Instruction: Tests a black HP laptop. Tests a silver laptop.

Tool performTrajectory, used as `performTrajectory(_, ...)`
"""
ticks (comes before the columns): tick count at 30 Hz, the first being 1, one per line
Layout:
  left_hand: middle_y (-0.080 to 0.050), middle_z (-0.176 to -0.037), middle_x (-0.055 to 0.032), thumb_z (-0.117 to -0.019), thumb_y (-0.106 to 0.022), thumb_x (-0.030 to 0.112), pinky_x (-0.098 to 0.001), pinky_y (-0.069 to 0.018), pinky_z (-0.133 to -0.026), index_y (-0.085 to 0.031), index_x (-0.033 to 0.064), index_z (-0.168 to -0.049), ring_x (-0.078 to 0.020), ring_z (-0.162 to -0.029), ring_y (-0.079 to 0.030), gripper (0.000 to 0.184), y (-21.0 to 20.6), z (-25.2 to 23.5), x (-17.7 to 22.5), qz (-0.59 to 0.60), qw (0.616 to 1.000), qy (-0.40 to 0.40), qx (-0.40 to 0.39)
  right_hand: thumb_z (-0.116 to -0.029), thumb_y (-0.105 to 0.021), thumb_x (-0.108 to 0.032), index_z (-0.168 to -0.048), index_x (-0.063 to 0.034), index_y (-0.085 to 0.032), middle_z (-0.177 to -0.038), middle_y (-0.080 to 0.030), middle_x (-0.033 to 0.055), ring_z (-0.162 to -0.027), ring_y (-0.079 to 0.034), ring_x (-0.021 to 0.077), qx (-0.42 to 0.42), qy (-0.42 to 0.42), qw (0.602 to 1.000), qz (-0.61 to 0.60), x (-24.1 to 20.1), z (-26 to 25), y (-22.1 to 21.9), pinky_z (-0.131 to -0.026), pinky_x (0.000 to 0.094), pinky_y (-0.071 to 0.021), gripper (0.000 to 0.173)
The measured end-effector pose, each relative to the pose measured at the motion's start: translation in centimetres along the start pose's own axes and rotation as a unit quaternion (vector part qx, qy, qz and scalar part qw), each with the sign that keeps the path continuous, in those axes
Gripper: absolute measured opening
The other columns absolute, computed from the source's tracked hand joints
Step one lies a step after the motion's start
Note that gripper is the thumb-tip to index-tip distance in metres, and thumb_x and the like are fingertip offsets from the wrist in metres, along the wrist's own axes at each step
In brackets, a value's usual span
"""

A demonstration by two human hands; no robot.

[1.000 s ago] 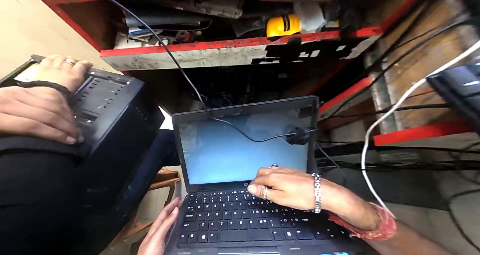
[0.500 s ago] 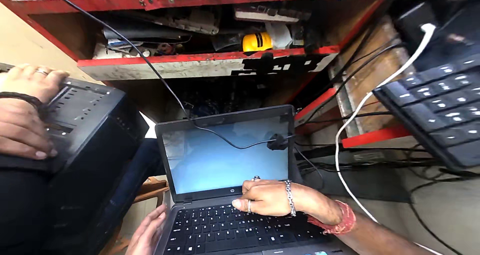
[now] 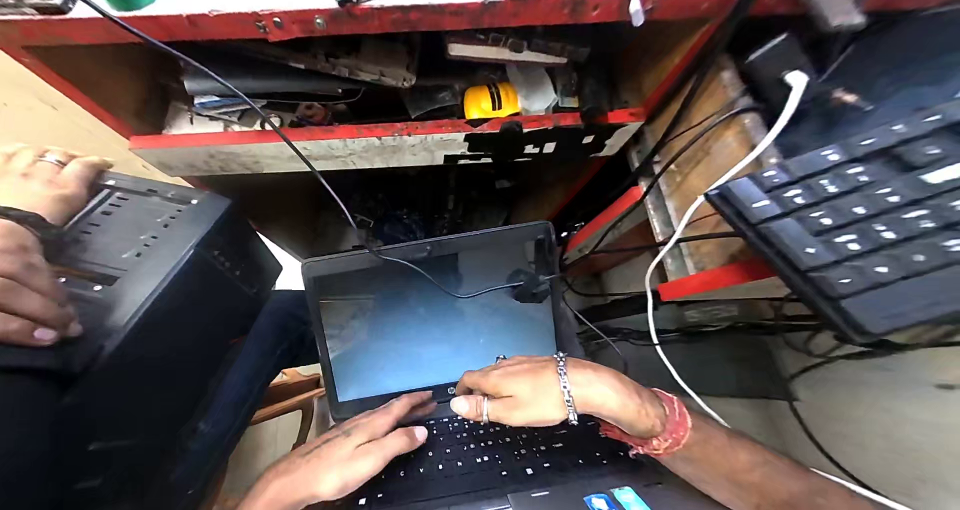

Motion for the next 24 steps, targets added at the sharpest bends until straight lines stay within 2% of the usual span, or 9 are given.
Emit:
performTrajectory(3, -0.05, -0.153, -0.0027, -0.1052, -0.038, 0.047, -0.0414, -0.0346, -0.12, -0.039, 0.0144, -0.156, -0.0139, -0.143, -0.044, 0.06, -0.4, -1.4, 0.6, 0.012, 0.999, 0.014, -0.035, -0.1098, -0.031, -0.052, -0.137, -0.0034, -0.056, -0.115, -0.066, 0.0227, -0.109, -0.064, 0.0372, 0.001, 0.001, 1.0, -0.005, -0.1, 0.0, 0.1, -0.093, 0.0597, -0.0462, 0.061)
performTrajectory(6, -0.052, -0.151, -0.0043, -0.106, -0.036, 0.043, -0.0408, -0.0348, -0.118, -0.044, 0.014, -0.153, -0.0139, -0.141, -0.046, 0.056, -0.4, -1.9, 1.6, 0.013, 0.999, 0.004, -0.039, -0.1103, -0.03, -0.051, -0.136, -0.0026, -0.058, -0.118, -0.066, 0.0228, -0.113, -0.064, 0.0377, 0.003, 0.014, 1.0, 0.0, -0.2, 0.0, 0.2, -0.096, 0.0605, -0.0457, 0.061)
performTrajectory(10, -0.052, -0.15, -0.0043, -0.1063, -0.034, 0.043, -0.042, -0.0356, -0.117, -0.047, 0.0161, -0.152, -0.0141, -0.14, -0.046, 0.054, -0.6, -1.9, 1.8, -0.005, 0.999, -0.002, -0.037, -0.1098, -0.032, -0.051, -0.133, -0.0024, -0.059, -0.117, -0.067, 0.0222, -0.111, -0.064, 0.0375, 0.003, 0.023, 1.0, 0.016, -0.3, 0.0, 0.1, -0.094, 0.0605, -0.0461, 0.061)
performTrajectory(12, -0.053, -0.149, -0.0047, -0.1061, -0.035, 0.042, -0.0435, -0.0365, -0.116, -0.047, 0.0154, -0.151, -0.0148, -0.139, -0.047, 0.054, -0.8, -1.7, 1.7, -0.006, 1.0, -0.003, -0.03, -0.1096, -0.036, -0.05, -0.138, -0.0032, -0.058, -0.122, -0.066, 0.0215, -0.113, -0.063, 0.0366, 0.01, 0.026, 1.0, 0.012, -0.9, 0.6, 0.6, -0.097, 0.0603, -0.0453, 0.059)
performTrajectory(17, -0.053, -0.151, -0.0019, -0.105, -0.033, 0.045, -0.0491, -0.0347, -0.117, -0.048, 0.0194, -0.151, -0.0164, -0.142, -0.046, 0.054, -1.3, -1.3, 1.7, -0.034, 0.999, -0.001, -0.019, -0.1094, -0.041, -0.045, -0.137, -0.0041, -0.059, -0.111, -0.068, 0.0149, -0.101, -0.065, 0.0283, 0.093, 0.097, 0.991, 0.017, -2.8, 3.1, 2.8, -0.093, 0.0524, -0.0497, 0.052)
performTrajectory(19, -0.053, -0.151, -0.0054, -0.1054, -0.032, 0.045, -0.0532, -0.0331, -0.117, -0.049, 0.0173, -0.15, -0.0213, -0.142, -0.045, 0.056, -1.4, -1.3, 2.0, -0.057, 0.998, -0.012, -0.016, -0.1091, -0.041, -0.046, -0.137, -0.0053, -0.059, -0.114, -0.068, 0.0131, -0.105, -0.066, 0.027, 0.116, 0.119, 0.985, 0.045, -4.1, 5.2, 2.9, -0.095, 0.0504, -0.051, 0.052)
performTrajectory(22, -0.052, -0.152, -0.0056, -0.1058, -0.03, 0.046, -0.0541, -0.0312, -0.118, -0.05, 0.0174, -0.15, -0.0226, -0.143, -0.044, 0.056, -1.6, -1.3, 1.9, -0.07, 0.997, -0.015, -0.016, -0.1088, -0.044, -0.041, -0.134, -0.0029, -0.061, -0.118, -0.069, 0.0189, -0.108, -0.068, 0.0358, 0.15, 0.2, 0.964, 0.092, -7.5, 9.4, 1.0, -0.09, 0.0546, -0.0551, 0.049)
performTrajectory(23, -0.05, -0.153, -0.0054, -0.1059, -0.03, 0.046, -0.0539, -0.0301, -0.119, -0.05, 0.0178, -0.15, -0.0228, -0.144, -0.043, 0.056, -1.7, -1.3, 1.8, -0.072, 0.997, -0.016, -0.018, -0.109, -0.045, -0.04, -0.135, -0.0025, -0.06, -0.123, -0.068, 0.0202, -0.113, -0.068, 0.0375, 0.147, 0.217, 0.96, 0.098, -8.6, 10.7, -0.2, -0.092, 0.0541, -0.0552, 0.048)
performTrajectory(24, -0.049, -0.154, -0.0057, -0.106, -0.03, 0.046, -0.0538, -0.0287, -0.12, -0.05, 0.0176, -0.15, -0.0229, -0.145, -0.042, 0.056, -1.8, -1.4, 1.8, -0.074, 0.997, -0.015, -0.02, -0.1086, -0.047, -0.041, -0.139, -0.0013, -0.057, -0.131, -0.066, 0.0223, -0.122, -0.064, 0.0395, 0.132, 0.219, 0.962, 0.096, -9.4, 11.6, -1.5, -0.101, 0.0538, -0.0519, 0.051)
Point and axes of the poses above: each hand's wrist, its own z-axis away from the middle knuckle, its own y-axis out of the back of the hand, x = y × z, the point moved 10 cm from there along -z, towards the middle knuckle
